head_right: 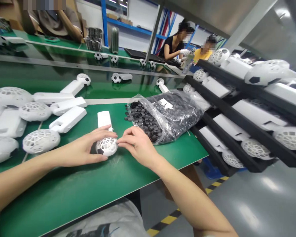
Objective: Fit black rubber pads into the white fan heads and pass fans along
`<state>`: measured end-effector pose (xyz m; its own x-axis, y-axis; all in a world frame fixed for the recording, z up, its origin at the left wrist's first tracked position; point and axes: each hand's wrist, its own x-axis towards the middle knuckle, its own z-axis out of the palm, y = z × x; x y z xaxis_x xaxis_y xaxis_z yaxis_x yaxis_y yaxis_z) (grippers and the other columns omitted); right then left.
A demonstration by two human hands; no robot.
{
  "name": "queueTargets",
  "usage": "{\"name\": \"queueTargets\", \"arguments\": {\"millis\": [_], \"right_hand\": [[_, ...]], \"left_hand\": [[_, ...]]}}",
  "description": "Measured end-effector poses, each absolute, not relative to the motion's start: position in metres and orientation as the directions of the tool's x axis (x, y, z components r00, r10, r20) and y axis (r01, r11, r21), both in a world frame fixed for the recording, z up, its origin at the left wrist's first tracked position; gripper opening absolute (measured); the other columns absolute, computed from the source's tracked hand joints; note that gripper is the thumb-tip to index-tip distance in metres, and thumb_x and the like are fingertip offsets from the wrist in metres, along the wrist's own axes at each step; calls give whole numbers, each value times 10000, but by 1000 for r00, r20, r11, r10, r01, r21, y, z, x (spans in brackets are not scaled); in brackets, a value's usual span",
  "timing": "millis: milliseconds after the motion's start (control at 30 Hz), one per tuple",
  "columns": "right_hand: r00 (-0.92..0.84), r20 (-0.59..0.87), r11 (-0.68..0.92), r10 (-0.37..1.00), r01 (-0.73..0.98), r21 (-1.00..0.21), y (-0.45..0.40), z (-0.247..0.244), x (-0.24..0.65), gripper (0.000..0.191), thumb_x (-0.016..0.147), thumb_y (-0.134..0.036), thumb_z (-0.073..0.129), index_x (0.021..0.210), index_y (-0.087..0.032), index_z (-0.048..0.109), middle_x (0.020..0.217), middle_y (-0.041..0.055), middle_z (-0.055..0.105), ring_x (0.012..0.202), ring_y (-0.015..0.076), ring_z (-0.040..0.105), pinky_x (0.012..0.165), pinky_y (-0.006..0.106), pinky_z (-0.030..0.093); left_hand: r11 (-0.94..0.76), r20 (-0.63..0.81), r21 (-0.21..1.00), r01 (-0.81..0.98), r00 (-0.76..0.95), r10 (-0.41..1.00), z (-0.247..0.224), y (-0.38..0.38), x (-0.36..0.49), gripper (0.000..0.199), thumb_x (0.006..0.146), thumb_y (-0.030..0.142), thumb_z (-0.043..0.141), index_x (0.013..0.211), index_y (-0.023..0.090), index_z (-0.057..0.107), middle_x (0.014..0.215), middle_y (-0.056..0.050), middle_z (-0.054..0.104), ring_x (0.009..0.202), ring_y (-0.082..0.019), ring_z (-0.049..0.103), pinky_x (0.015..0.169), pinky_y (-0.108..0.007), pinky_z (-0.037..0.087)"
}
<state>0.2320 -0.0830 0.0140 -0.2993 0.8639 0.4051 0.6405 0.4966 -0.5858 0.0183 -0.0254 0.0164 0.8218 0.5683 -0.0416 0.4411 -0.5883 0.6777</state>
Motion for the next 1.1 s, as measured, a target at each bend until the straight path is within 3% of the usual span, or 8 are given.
{"name": "queueTargets", "arguments": {"millis": [200, 367, 500, 667, 867, 1000, 1100], "right_hand": [[-397, 331, 517, 856, 625, -585, -86, 17, 230, 204, 889, -183, 490, 1045, -226, 614, 854, 26, 612, 805, 143, 570, 748, 289, 475], [-352, 257, 433, 900, 656, -618, -92, 22, 233, 117, 882, -160, 474, 909, -203, 579, 864, 26, 610, 815, 148, 575, 748, 281, 471], [-311, 212, 372, 926, 671, -642, -90, 21, 234, 170, 887, -177, 448, 1011, -230, 552, 924, 43, 619, 837, 169, 589, 733, 299, 483], [-275, 177, 316, 945, 624, -715, -85, 18, 234, 143, 907, -233, 421, 929, -233, 562, 834, 22, 631, 748, 159, 600, 671, 289, 482], [-216, 271, 346, 938, 569, -746, -88, 22, 231, 63, 838, -215, 544, 823, -203, 604, 821, 18, 621, 766, 150, 565, 700, 274, 460], [-258, 117, 222, 959, 428, -876, -89, 18, 224, 49, 814, -203, 571, 833, -190, 615, 814, 3, 635, 744, 130, 573, 712, 264, 467], [-268, 101, 210, 958, 417, -884, -87, 13, 220, 44, 789, -207, 596, 800, -181, 629, 799, 4, 605, 726, 126, 558, 699, 262, 459]], "left_hand": [[-578, -23, 699, 420, 822, 570, 15, -25, 17, 573, 711, 275, 603, 1254, 233, 422, 1400, -38, 389, 1383, -237, 118, 1110, -431, 203], [-571, 2, 713, 407, 813, 582, 14, -27, 16, 591, 692, 234, 618, 1254, 229, 433, 1377, -50, 413, 1376, -242, 152, 1111, -433, 207], [-560, 2, 727, 397, 815, 580, 17, -29, 16, 628, 668, 230, 656, 1257, 225, 438, 1366, -46, 429, 1377, -236, 151, 1110, -412, 233], [-525, 3, 744, 412, 785, 620, 17, -32, 18, 563, 718, 369, 647, 1231, 234, 459, 1356, -41, 442, 1378, -225, 150, 1107, -404, 245], [-527, -11, 720, 452, 766, 643, 17, -34, 22, 501, 744, 294, 587, 1220, 228, 445, 1364, -53, 420, 1382, -239, 129, 1118, -440, 189], [-512, -33, 719, 470, 759, 650, 18, -35, 24, 472, 749, 298, 569, 1200, 237, 444, 1358, -48, 426, 1384, -246, 115, 1114, -459, 182], [-505, -28, 727, 465, 755, 655, 17, -37, 25, 455, 751, 323, 573, 1182, 241, 451, 1345, -47, 439, 1385, -250, 109, 1111, -463, 188]]}}
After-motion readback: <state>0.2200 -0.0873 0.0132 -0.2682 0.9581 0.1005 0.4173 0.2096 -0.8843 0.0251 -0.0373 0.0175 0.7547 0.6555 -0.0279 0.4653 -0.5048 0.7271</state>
